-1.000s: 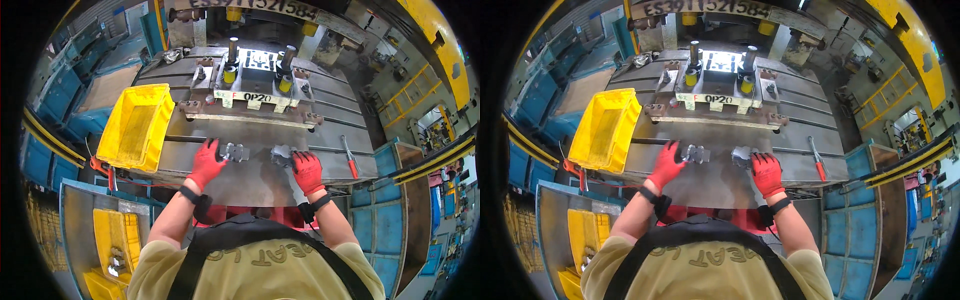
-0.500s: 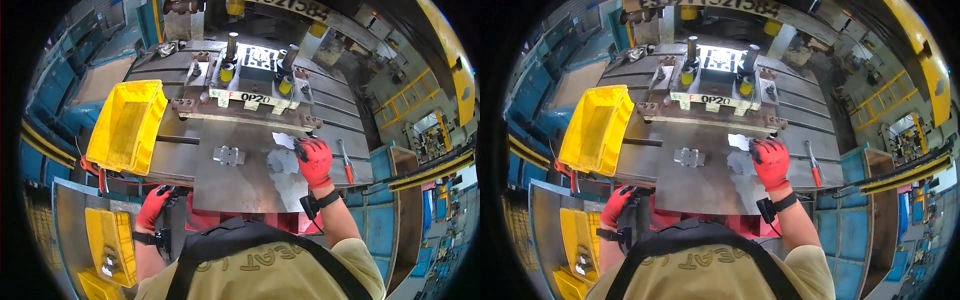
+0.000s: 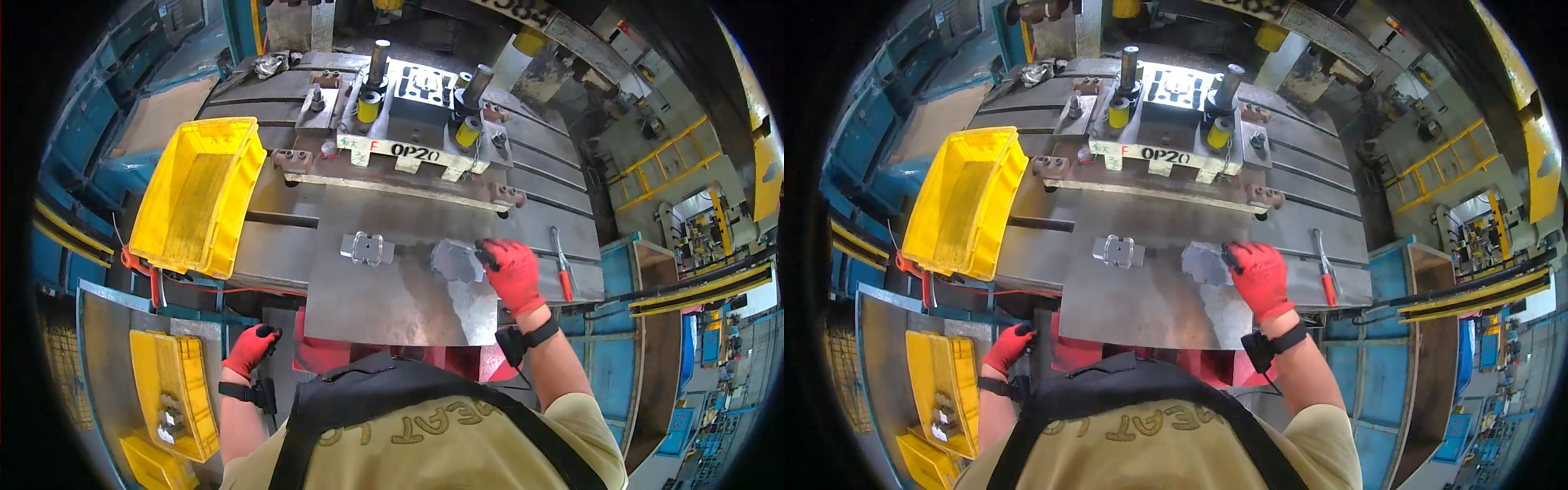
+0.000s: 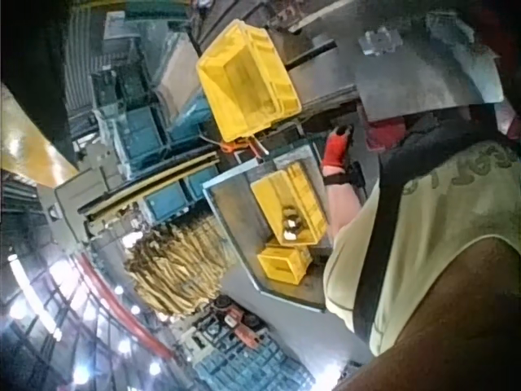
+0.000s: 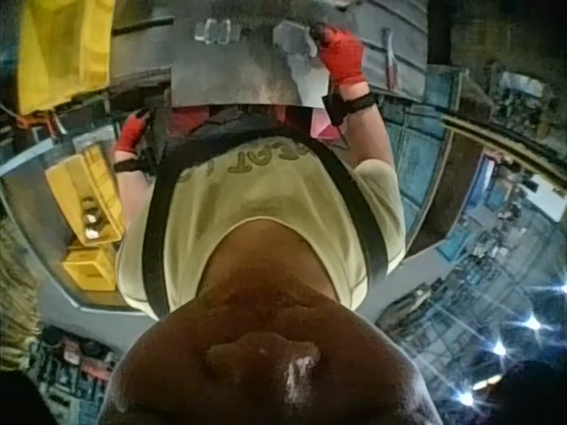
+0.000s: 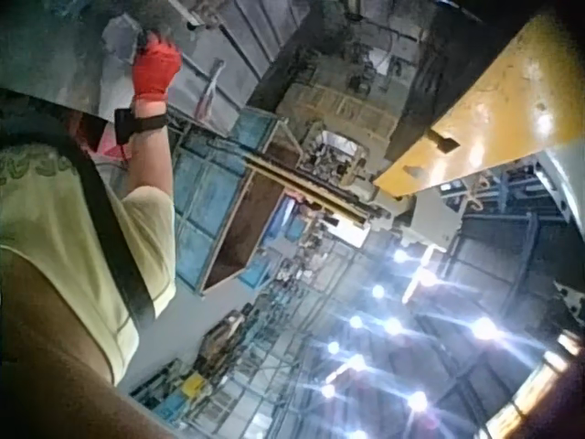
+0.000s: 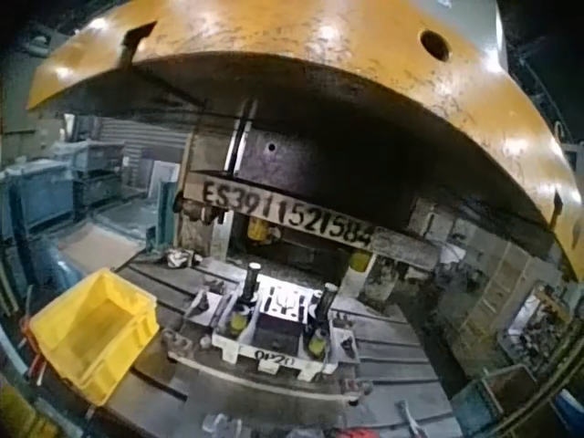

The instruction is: The operator places metal pieces into a press machine, cycles the press, removes the processed pieces, and performs secondary tasks like marking or adjusting with a screwdriver.

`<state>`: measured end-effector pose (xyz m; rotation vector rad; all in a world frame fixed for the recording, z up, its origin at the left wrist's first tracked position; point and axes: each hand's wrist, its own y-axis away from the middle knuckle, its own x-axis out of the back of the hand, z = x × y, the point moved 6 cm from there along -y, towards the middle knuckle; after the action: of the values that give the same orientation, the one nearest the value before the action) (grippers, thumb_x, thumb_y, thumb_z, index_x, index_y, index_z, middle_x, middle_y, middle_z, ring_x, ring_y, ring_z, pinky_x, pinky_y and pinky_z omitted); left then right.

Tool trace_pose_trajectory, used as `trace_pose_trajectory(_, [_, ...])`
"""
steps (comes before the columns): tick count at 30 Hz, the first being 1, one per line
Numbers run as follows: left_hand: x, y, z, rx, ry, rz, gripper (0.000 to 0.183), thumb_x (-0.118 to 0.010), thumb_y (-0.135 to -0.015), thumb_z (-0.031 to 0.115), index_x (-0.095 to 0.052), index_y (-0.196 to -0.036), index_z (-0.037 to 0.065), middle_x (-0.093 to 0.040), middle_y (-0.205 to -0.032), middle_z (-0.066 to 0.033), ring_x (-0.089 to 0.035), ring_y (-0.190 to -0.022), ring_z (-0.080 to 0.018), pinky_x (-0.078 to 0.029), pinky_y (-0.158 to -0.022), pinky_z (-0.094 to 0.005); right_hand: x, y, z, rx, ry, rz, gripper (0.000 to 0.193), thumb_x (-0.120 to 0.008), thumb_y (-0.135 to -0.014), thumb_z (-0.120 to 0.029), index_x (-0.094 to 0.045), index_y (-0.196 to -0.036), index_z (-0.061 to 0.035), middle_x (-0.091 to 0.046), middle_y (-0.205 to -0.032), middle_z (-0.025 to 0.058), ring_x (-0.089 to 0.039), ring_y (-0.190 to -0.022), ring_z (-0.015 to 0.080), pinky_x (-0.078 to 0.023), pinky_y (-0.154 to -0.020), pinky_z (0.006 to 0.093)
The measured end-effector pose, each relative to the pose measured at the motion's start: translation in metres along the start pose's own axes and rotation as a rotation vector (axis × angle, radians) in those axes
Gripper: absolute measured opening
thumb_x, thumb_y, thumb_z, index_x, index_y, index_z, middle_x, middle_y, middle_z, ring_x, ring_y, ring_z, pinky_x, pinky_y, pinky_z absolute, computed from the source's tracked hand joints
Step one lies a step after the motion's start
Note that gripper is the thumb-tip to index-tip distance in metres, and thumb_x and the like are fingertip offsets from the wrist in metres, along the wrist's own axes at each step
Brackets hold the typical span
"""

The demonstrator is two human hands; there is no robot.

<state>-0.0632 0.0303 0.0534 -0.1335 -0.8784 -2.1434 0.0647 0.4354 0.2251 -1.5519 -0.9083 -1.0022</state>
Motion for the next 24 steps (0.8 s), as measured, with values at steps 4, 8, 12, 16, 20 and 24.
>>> trace_pose_trajectory(4, [0.001, -0.002, -0.002, -0.028, -0.026, 0.074, 0.025, -0.057, -0.073, 0.025, -0.053, -0.071, 0.0, -0.054, -0.062, -0.0064, -0.05, -0.056, -0.014, -0.039, -0.052, -0.0265, 0.026, -0.046, 0.002, 0.137, 0.017, 0.24, 0.032, -0.061, -0.055, -0.009, -0.056, -0.086, -0.0125, -0.057, -0.081, 0.0057, -0.052, -0.076, 0.0243, -0.041, -0.069, 0.0345])
trace_pose_trajectory(8, [-0.007, -0.009, -0.047, 0.07, 0.102, 0.059, 0.025, -0.058, -0.071, 0.026, -0.055, -0.072, 0.001, -0.054, -0.06, -0.0073, -0.052, -0.054, -0.0152, -0.04, -0.051, -0.0271, 0.035, -0.119, 0.011, 0.113, 0.088, 0.314, 0.032, -0.06, -0.058, -0.01, -0.055, -0.09, -0.0122, -0.056, -0.081, 0.0069, -0.052, -0.078, 0.0256, -0.041, -0.069, 0.0352])
trace_pose_trajectory(12, [-0.018, -0.006, -0.06, 0.112, 0.033, 0.084, 0.027, -0.058, -0.071, 0.028, -0.056, -0.073, 0.001, -0.055, -0.061, -0.0079, -0.053, -0.054, -0.0164, -0.04, -0.051, -0.0282, 0.027, -0.191, 0.02, 0.169, 0.101, 0.372, 0.031, -0.059, -0.061, -0.012, -0.055, -0.091, -0.013, -0.056, -0.088, 0.0065, -0.051, -0.082, 0.0257, -0.04, -0.074, 0.0356])
trace_pose_trajectory(16, [-0.031, -0.003, -0.098, 0.151, 0.024, 0.084, 0.029, -0.056, -0.07, 0.031, -0.057, -0.072, 0.002, -0.055, -0.059, -0.0093, -0.053, -0.054, -0.0184, -0.04, -0.051, -0.03, 0.003, -0.237, 0.02, 0.233, 0.203, 0.458, 0.023, -0.057, -0.064, -0.017, -0.057, -0.087, -0.0139, -0.057, -0.091, 0.0041, -0.05, -0.088, 0.0226, -0.037, -0.079, 0.0355])
trace_pose_trajectory(20, [-0.034, 0.005, -0.1, 0.21, 0.008, 0.106, 0.029, -0.056, -0.07, 0.031, -0.058, -0.072, 0.002, -0.056, -0.06, -0.0101, -0.054, -0.055, -0.0194, -0.04, -0.051, -0.0304, -0.03, -0.252, 0.025, 0.116, 0.18, 0.237, 0.026, -0.053, -0.069, -0.028, -0.057, -0.089, -0.0128, -0.055, -0.098, 0.004, -0.048, -0.095, 0.0213, -0.033, -0.084, 0.0353])
trace_pose_trajectory(24, [-0.034, 0.0, -0.115, 0.158, -0.04, 0.099, 0.03, -0.056, -0.069, 0.032, -0.058, -0.076, 0.003, -0.057, -0.069, -0.0136, -0.055, -0.066, -0.0251, -0.042, -0.059, -0.0323, -0.037, -0.249, 0.025, 0.096, 0.157, 0.159, 0.034, -0.05, -0.073, -0.037, -0.057, -0.094, -0.011, -0.053, -0.103, 0.0052, -0.046, -0.1, 0.0215, -0.031, -0.086, 0.0357])
